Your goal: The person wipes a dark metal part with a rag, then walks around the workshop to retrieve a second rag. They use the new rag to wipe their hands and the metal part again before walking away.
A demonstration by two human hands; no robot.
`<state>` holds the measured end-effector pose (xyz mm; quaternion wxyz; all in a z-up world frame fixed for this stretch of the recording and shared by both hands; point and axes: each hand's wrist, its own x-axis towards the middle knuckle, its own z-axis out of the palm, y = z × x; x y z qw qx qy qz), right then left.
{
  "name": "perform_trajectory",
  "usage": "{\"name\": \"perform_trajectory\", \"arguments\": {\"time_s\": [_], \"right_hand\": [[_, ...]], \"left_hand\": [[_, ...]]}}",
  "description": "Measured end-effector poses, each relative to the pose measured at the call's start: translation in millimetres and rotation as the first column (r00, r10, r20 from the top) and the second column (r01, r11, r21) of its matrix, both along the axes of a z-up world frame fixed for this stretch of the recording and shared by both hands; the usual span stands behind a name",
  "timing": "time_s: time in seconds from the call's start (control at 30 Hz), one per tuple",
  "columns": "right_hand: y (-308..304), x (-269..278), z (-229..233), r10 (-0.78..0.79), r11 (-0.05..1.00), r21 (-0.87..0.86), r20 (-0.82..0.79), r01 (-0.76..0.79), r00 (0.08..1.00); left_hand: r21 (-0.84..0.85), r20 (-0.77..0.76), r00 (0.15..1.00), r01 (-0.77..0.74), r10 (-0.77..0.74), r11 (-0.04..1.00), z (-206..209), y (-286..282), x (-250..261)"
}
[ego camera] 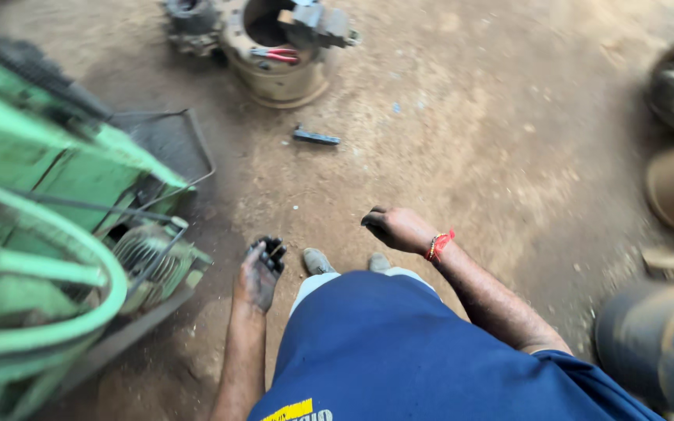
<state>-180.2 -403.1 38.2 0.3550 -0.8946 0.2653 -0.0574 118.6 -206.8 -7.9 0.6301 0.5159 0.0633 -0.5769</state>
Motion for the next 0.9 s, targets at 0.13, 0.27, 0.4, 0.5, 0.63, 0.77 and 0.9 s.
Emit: {"name": "perform_trajectory", "arguments": {"time_s": [0.13, 0.27, 0.4, 0.5, 0.63, 0.77, 0.9], "right_hand": [[-0.6, -12.4, 8.1, -0.196, 0.981, -0.023, -0.053, 0.195, 0.979], [18.7, -22.8, 19.1, -0.401, 0.916, -0.014, -0.045, 0.401, 0.915], [18.6, -42.4, 25.2, -0.550, 0.835, -0.047, -0.077, 0.548, 0.832], [15.3, -58.8, 25.4, -0.613, 0.790, -0.049, -0.101, 0.612, 0.783], [-31.4, -78.4, 19.1, -0.650, 0.757, -0.025, -0.120, 0.652, 0.750], [-114.6, -103.4, 11.8, -0.594, 0.804, -0.079, -0.054, 0.589, 0.803], [-203.8, -133.6, 10.3, -0.549, 0.835, -0.061, -0.017, 0.547, 0.835]], "left_hand": [[-0.043, 0.034, 0.977, 0.211, -0.210, 0.977, 4.4, -77.5, 28.2], [-0.059, 0.039, 0.908, 0.418, -0.417, 0.906, 6.2, -135.6, 37.3], [-0.086, 0.058, 0.852, 0.524, -0.521, 0.847, 4.4, -192.9, 30.6], [-0.070, 0.008, 0.847, 0.531, -0.532, 0.844, 1.8, -223.9, 12.9], [-0.075, 0.008, 0.819, 0.573, -0.574, 0.816, -9.3, -262.2, -13.8], [-0.036, -0.001, 0.848, 0.529, -0.530, 0.848, -31.8, -301.4, -32.1], [0.053, 0.000, 0.911, 0.411, -0.412, 0.910, -45.4, -338.6, -38.9]]}}
